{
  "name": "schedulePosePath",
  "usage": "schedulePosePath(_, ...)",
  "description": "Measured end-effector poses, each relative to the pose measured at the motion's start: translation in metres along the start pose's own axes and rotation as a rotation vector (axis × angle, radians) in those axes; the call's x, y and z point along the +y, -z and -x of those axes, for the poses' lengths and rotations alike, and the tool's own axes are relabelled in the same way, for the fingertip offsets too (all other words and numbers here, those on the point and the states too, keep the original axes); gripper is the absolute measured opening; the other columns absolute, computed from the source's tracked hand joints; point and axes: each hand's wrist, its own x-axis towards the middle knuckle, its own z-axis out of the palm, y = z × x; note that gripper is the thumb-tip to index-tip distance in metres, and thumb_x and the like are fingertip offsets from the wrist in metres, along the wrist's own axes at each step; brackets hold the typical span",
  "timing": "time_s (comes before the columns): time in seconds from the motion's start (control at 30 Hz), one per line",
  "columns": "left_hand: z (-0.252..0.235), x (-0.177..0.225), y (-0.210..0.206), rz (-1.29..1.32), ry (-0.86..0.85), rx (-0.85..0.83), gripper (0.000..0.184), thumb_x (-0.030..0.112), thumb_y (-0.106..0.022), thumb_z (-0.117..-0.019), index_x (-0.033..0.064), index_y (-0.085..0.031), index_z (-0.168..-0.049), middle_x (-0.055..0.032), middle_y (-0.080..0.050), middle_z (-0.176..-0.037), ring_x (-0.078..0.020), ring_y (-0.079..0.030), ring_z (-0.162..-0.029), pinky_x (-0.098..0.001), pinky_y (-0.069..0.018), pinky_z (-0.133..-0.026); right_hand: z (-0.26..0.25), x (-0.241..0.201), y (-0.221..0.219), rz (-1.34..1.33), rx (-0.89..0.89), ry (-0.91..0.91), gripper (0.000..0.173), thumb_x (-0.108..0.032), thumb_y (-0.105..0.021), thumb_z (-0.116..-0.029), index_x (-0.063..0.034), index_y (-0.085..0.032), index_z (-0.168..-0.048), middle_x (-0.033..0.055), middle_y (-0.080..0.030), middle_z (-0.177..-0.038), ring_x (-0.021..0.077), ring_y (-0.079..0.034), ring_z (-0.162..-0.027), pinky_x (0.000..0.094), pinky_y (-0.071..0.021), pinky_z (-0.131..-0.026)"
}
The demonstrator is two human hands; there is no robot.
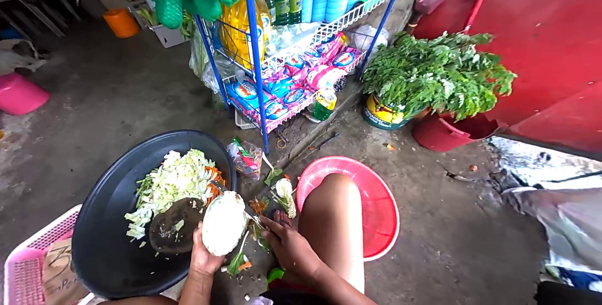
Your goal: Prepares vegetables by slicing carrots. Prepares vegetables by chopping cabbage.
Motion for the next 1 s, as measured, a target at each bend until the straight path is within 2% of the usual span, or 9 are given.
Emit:
schedulePosePath(0.07,0.006,0.001,-0.01,-0.035,0.049,0.018,0.062,0.069,-0.06,-0.0856,0.0179,-0.067,-0.118,-0.0099,-0.077,-0.104,-0.0243,-0.076,-0.094,-0.0461,-0.0644,-0.076,-0.012,-0.005,0.001,0.013,0.008,-0.023,0.052,-0.05,-0.04,-0.1096,-0.0345,-0.041,-0.159,0.017,-0.063,-0.138,0.0347,-0.063,-0.124,0.0592,-0.0503,-0.103)
schedulePosePath(0.2,0.015,-0.002,-0.022,0.049,0.166,-0.115,0.063,0.067,-0.08,-0.0688,0.0184,-0.077,-0.109,-0.01,-0.078,-0.101,-0.0235,-0.077,-0.093,-0.0451,-0.0647,-0.079,-0.039,0.015,0.001,-0.176,-0.018,-0.032,0.052,-0.041,-0.036,-0.1124,-0.0201,-0.041,-0.16,0.0183,-0.065,-0.135,0.0318,-0.065,-0.12,0.0549,-0.0493,-0.105)
schedulePosePath(0.3,0.005,-0.009,-0.016,0.23,0.185,-0.048,0.075,0.079,-0.055,-0.0832,0.0159,-0.068,-0.122,-0.0187,-0.073,-0.113,-0.0366,-0.073,-0.099,-0.0554,-0.0622,-0.074,-0.038,0.017,0.003,-0.63,-0.022,-0.182,0.051,-0.04,-0.033,-0.1136,-0.0132,-0.042,-0.156,0.0095,-0.061,-0.096,0.0168,-0.058,-0.07,0.0342,-0.0526,-0.065)
schedulePosePath(0.4,0.003,-0.008,-0.014,0.429,0.152,-0.006,0.091,0.085,-0.053,-0.082,0.0108,-0.06,-0.135,-0.029,-0.067,-0.127,-0.0501,-0.068,-0.111,-0.0593,-0.0626,-0.077,-0.027,0.01,0.007,-0.888,-0.054,-0.258,0.048,-0.043,-0.038,-0.1124,-0.0166,-0.044,-0.152,0.0054,-0.057,-0.082,0.0146,-0.055,-0.055,0.0306,-0.0515,-0.05)
schedulePosePath(0.53,-0.003,0.018,-0.033,0.481,0.01,-0.05,0.102,0.091,-0.044,-0.0818,0.0117,-0.051,-0.146,-0.028,-0.058,-0.142,-0.0488,-0.061,-0.125,-0.0633,-0.0554,-0.095,-0.019,-0.008,0.008,-0.876,-0.051,-0.045,0.046,-0.035,-0.047,-0.1105,-0.0169,-0.045,-0.153,0.0052,-0.057,-0.078,0.0136,-0.054,-0.054,0.0289,-0.0515,-0.05)
schedulePosePath(0.63,0.004,0.028,-0.016,0.345,-0.094,0.026,0.09,0.085,-0.028,-0.0912,0.012,-0.059,-0.134,-0.0231,-0.068,-0.125,-0.0416,-0.068,-0.111,-0.0614,-0.0583,-0.086,-0.015,-0.019,0.007,-0.789,-0.08,0.093,0.049,-0.034,-0.048,-0.1096,-0.018,-0.043,-0.156,0.0036,-0.056,-0.078,0.0123,-0.053,-0.054,0.0287,-0.0505,-0.051)
schedulePosePath(0.77,0.017,0.02,-0.022,0.244,-0.037,-0.002,0.092,0.09,-0.045,-0.0823,0.0181,-0.06,-0.138,-0.0186,-0.069,-0.128,-0.0398,-0.069,-0.114,-0.0608,-0.06,-0.086,-0.019,-0.019,-0.003,-0.553,-0.102,0.19,0.051,-0.034,-0.051,-0.1086,-0.017,-0.044,-0.157,0.0063,-0.063,-0.092,0.0104,-0.051,-0.059,0.0294,-0.0487,-0.057)
schedulePosePath(0.9,0.026,0.011,-0.036,0.295,0.0,0.177,0.093,0.09,-0.033,-0.087,0.0182,-0.055,-0.141,-0.0209,-0.067,-0.13,-0.044,-0.069,-0.111,-0.0594,-0.0618,-0.078,-0.018,-0.011,-0.01,-0.269,0.1,0.295,0.052,-0.038,-0.048,-0.109,-0.0202,-0.045,-0.158,0.0072,-0.063,-0.142,0.0124,-0.067,-0.113,0.036,-0.0548,-0.101)
schedulePosePath(1.0,0.022,0.03,-0.05,0.371,-0.054,0.189,0.087,0.085,-0.032,-0.0909,0.0172,-0.055,-0.14,-0.0231,-0.067,-0.128,-0.0465,-0.07,-0.108,-0.0602,-0.0623,-0.073,-0.007,-0.007,-0.014,0.084,0.351,0.512,0.048,-0.044,-0.044,-0.1085,-0.0259,-0.055,-0.152,0.0154,-0.07,-0.118,0.0276,-0.072,-0.095,0.0501,-0.0614,-0.076)
